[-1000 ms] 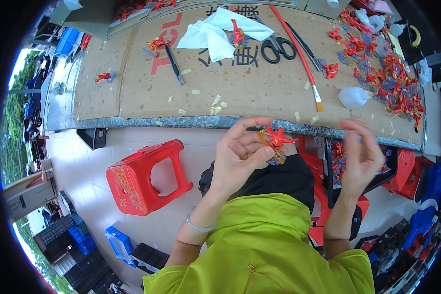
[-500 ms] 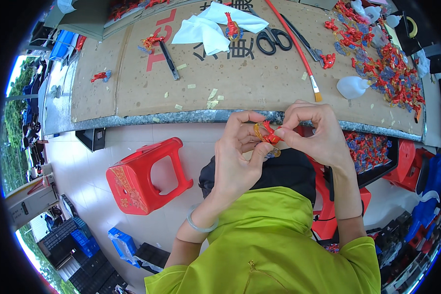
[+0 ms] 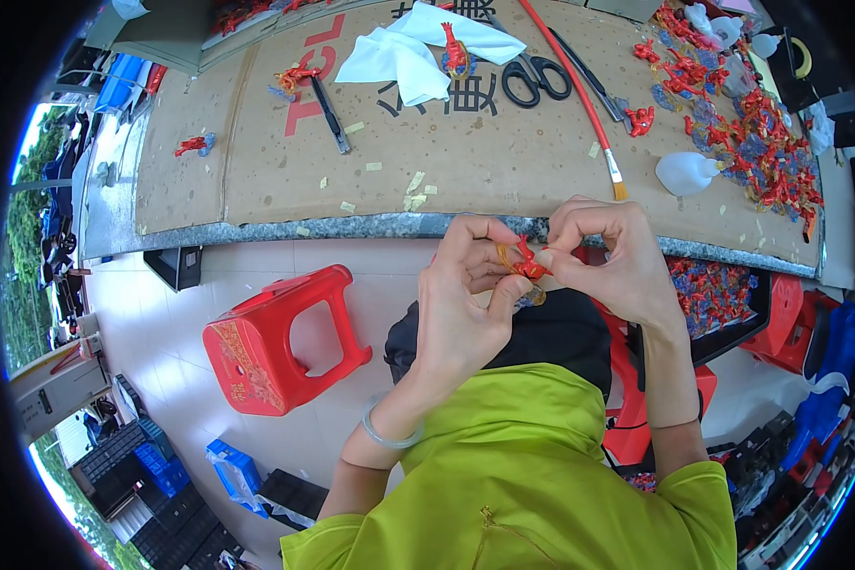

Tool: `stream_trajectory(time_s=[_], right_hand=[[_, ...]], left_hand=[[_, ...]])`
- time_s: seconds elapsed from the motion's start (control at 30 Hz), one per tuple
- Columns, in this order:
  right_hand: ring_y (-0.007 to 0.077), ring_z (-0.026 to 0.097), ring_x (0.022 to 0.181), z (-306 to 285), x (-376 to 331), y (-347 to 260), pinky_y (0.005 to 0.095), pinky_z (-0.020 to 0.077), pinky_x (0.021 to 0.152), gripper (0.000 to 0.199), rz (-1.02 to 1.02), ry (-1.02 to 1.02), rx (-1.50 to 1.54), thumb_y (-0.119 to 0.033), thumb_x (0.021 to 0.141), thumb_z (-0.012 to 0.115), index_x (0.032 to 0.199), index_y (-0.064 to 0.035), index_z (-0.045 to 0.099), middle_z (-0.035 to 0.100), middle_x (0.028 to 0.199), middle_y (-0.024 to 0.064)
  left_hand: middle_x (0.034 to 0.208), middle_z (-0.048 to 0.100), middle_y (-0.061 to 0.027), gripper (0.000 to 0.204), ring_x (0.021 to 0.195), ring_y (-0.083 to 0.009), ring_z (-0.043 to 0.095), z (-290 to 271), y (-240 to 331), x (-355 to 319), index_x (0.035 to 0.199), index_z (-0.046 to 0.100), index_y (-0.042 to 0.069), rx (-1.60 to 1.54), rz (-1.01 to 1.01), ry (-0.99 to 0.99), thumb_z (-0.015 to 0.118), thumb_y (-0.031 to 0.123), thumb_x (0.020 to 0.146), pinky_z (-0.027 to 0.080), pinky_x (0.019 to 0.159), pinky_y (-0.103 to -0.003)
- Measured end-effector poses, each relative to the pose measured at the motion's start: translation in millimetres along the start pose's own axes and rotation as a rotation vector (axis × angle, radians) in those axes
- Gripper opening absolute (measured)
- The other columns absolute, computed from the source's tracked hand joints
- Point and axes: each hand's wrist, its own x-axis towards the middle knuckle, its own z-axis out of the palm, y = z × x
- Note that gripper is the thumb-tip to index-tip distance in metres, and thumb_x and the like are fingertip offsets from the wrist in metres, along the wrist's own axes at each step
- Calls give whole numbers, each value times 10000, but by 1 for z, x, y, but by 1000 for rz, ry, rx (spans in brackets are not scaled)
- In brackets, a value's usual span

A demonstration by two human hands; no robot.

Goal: Assembling, detailing, and applying adhesive to small plastic figurines at a workshop workbench.

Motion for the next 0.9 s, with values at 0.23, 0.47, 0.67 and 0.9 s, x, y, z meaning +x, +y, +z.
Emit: stream_trajectory(time_s=[0.23,0.47,0.67,0.9], right_hand=[[52,504,609,-10,4,12,219,387,585,148,184,-121,196,-82,752,694,652,15,645,606,636,14],[44,517,639,-15,6,13,218,389,590,150,193,-204,235,-112,790,690,709,13,677,622,653,8],[69,568,716,-13,0,11,242,446,671,188,190,-69,184,-145,822,678,868,38,682,669,761,32],[161,619,677,-2,-11,2,270,472,593,161,-102,65,-248,-49,779,682,924,20,670,668,793,99]], left_hand=[[761,642,-82,378,725,-110,647,-7,6,1,1051,414,7,-170,-144,-59,677,-35,783,513,631,-206],[785,639,-81,376,711,-102,638,-8,3,2,1037,416,6,-231,-149,-71,693,-4,784,499,621,-191],[847,631,-63,419,748,-83,618,-7,3,3,1138,438,-16,-225,-115,-46,673,-17,791,496,660,-195],[1003,622,-94,336,925,-115,608,-7,0,3,1149,533,-50,-168,-63,-9,615,-55,823,500,808,-236]])
